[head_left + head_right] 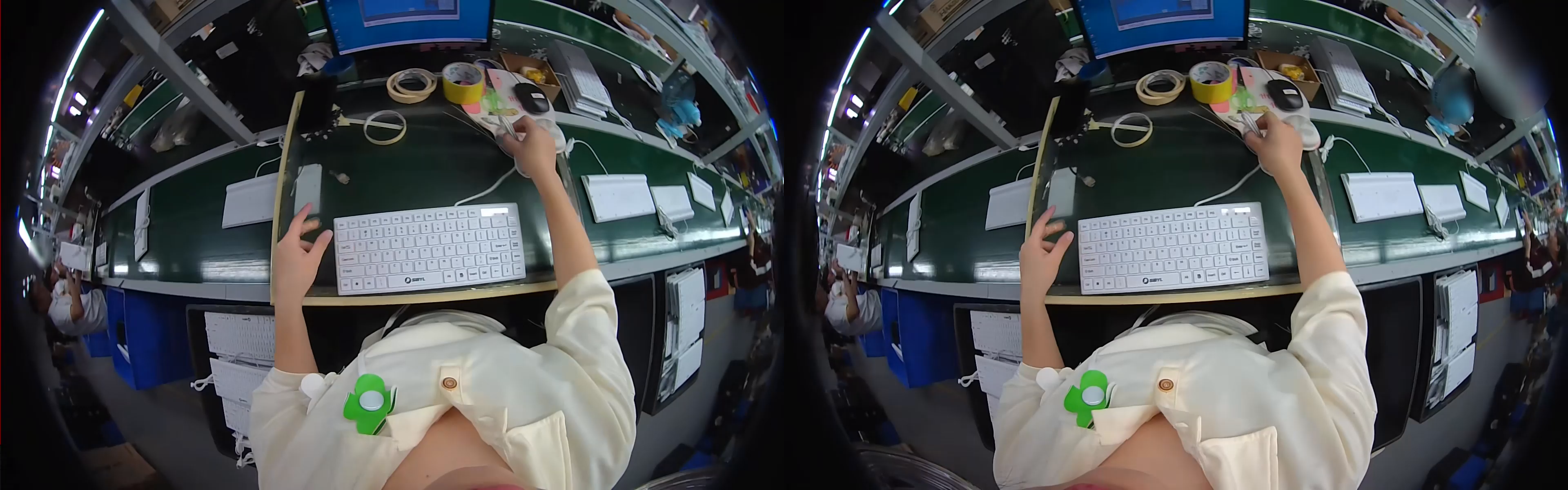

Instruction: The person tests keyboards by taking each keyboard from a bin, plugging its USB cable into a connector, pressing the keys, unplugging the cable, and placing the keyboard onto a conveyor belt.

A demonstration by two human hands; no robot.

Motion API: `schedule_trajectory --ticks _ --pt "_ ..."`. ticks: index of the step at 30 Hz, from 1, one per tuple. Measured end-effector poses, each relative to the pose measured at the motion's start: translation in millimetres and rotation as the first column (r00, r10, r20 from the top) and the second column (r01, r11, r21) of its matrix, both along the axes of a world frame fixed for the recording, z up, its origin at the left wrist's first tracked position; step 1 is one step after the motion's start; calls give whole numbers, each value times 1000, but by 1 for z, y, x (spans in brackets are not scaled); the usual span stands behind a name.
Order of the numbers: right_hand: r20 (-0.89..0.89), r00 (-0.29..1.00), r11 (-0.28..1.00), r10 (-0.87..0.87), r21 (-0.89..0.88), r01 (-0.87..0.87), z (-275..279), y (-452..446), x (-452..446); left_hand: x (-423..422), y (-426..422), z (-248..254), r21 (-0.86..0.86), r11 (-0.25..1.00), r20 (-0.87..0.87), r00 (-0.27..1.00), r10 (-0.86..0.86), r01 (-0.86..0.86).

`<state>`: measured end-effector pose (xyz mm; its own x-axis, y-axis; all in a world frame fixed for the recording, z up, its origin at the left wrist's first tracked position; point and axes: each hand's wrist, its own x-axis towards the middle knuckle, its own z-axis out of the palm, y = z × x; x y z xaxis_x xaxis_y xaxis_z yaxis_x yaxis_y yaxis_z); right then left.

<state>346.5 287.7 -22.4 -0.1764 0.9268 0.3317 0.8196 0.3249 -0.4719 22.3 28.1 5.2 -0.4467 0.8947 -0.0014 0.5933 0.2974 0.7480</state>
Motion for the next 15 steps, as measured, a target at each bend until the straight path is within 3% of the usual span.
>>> schedule_trajectory --ticks 1,2,4,5,7,8,11,12,15 --pt "-178 982 997 65 -25 -71 7 -4 -5 -5 0 1 19 1000 9 1000 -7 7" --pt "-298 930 976 216 60 -207 10 -13 -16 -11 5 -3 43 998 33 998 -44 43" --pt "-327 860 909 392 -6 -416 25 -40 -48 -8 23 2 46 989 -216 968 -130 143" --pt "-347 808 857 477 -22 -515 29 -52 -65 -16 37 -12 138 951 -389 898 -204 276" --pt "-145 795 778 589 -163 -606 25 -64 -91 -21 66 -25 -51 954 -514 811 -280 297" --pt "16 775 770 632 -131 -625 5 -60 -101 -25 79 -37 -71 961 -582 771 -257 267" --pt "306 801 846 515 -29 -533 -16 -71 -121 -33 100 -48 -171 966 -670 696 -259 195" --pt "277 807 835 522 25 -549 -13 -74 -127 -37 105 -49 -125 965 -591 764 -261 232" --pt "288 777 821 560 -65 -568 -18 -70 -141 -40 109 -53 -36 935 -589 748 -306 353"
